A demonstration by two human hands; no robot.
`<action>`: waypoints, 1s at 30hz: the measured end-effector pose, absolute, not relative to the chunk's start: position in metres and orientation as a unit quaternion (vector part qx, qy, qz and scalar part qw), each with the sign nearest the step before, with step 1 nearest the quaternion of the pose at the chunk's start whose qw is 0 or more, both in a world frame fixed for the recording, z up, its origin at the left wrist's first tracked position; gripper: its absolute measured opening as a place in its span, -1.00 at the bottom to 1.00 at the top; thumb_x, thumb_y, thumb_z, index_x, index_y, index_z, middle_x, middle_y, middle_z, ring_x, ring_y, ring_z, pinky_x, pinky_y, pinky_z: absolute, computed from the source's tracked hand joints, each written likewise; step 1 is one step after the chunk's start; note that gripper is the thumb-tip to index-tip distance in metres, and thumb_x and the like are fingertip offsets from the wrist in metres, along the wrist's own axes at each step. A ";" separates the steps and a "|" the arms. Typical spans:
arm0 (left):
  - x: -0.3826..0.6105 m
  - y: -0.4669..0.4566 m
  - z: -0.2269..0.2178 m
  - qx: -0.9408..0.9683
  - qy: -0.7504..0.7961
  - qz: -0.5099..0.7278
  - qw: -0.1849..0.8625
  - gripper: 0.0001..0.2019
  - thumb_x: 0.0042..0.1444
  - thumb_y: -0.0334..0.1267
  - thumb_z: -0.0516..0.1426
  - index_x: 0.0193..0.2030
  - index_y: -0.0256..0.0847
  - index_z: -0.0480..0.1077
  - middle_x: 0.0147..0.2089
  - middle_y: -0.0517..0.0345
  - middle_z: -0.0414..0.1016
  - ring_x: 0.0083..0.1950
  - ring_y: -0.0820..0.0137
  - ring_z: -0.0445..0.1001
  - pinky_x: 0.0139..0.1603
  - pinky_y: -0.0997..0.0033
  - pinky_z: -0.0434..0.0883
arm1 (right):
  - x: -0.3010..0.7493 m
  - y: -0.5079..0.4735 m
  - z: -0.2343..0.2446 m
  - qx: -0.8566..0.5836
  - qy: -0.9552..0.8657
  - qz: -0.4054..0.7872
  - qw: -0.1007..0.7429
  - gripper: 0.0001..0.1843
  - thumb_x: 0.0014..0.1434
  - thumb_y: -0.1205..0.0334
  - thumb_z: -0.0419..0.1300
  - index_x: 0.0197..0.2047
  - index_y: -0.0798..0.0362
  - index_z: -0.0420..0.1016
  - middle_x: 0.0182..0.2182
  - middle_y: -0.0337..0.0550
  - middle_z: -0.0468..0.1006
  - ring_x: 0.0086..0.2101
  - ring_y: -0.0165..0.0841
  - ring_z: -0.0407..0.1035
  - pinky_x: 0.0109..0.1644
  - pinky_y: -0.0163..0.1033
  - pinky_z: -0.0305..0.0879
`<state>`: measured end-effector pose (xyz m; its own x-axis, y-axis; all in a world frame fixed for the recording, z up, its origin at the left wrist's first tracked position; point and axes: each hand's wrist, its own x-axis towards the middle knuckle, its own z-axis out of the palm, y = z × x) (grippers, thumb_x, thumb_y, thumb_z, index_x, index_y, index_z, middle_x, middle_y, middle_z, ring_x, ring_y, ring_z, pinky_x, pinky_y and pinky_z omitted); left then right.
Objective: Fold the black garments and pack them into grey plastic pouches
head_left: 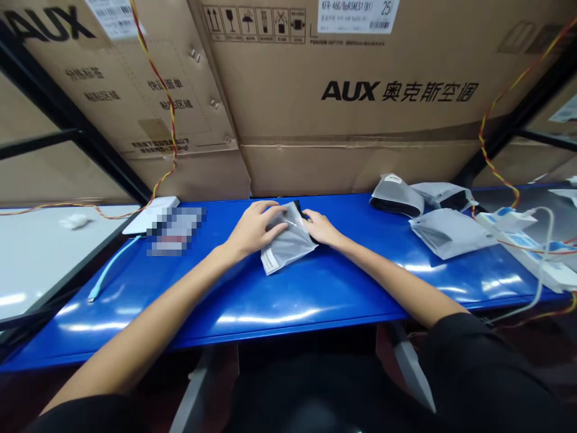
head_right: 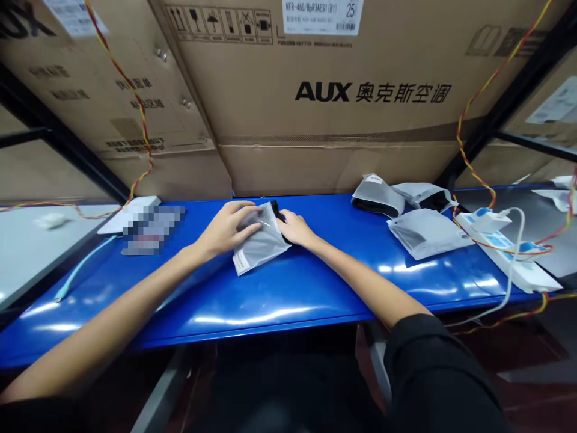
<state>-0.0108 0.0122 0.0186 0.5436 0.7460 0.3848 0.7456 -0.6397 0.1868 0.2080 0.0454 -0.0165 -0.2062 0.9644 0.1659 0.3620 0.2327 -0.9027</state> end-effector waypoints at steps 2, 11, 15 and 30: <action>-0.021 0.020 0.011 0.855 0.467 0.220 0.048 -0.39 0.39 0.11 0.00 0.44 -0.19 0.25 0.43 -0.13 0.31 0.43 0.08 0.27 0.47 0.01 0.22 | 0.208 0.048 -0.015 -0.490 -0.708 0.350 0.370 -0.73 0.24 0.16 0.28 -0.50 -0.04 0.50 -0.38 -0.09 0.66 -0.17 -0.08 0.52 -0.06 -0.14 0.37; -0.002 0.010 -0.014 0.857 0.446 0.248 0.075 -0.38 0.38 0.03 0.04 0.50 -0.15 0.19 0.47 -0.12 0.22 0.48 0.03 0.18 0.51 -0.04 0.15 | 0.192 0.063 -0.015 -0.388 -0.728 0.485 0.292 -0.90 0.11 0.23 0.30 -0.33 0.00 0.66 -0.38 -0.22 0.69 -0.28 -0.22 0.52 -0.25 -0.26 0.42; -0.008 0.024 -0.006 0.888 0.400 0.212 0.077 -0.37 0.40 0.02 0.02 0.52 -0.14 0.15 0.50 -0.12 0.19 0.48 0.05 0.17 0.49 -0.02 0.17 | 0.196 0.058 -0.011 -0.437 -0.777 0.341 0.299 -0.93 0.12 0.27 0.34 -0.41 -0.03 0.63 -0.39 -0.17 0.68 -0.24 -0.09 0.55 -0.17 -0.18 0.39; 0.003 0.030 0.016 0.907 0.401 0.097 0.081 -0.42 0.43 0.04 -0.02 0.53 0.02 0.17 0.47 -0.10 0.26 0.47 0.07 0.24 0.47 -0.07 0.19 | 0.239 -0.022 -0.017 -0.286 -0.828 0.322 0.358 -0.77 0.20 0.29 0.30 -0.13 -0.17 0.71 -0.10 -0.20 0.72 -0.07 -0.13 0.59 0.09 -0.08 0.40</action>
<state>0.0034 0.0304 0.0164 0.6592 0.7438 0.1105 0.7126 -0.6649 0.2239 0.2390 -0.0223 -0.0171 -0.5796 0.7043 0.4099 0.2426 0.6294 -0.7383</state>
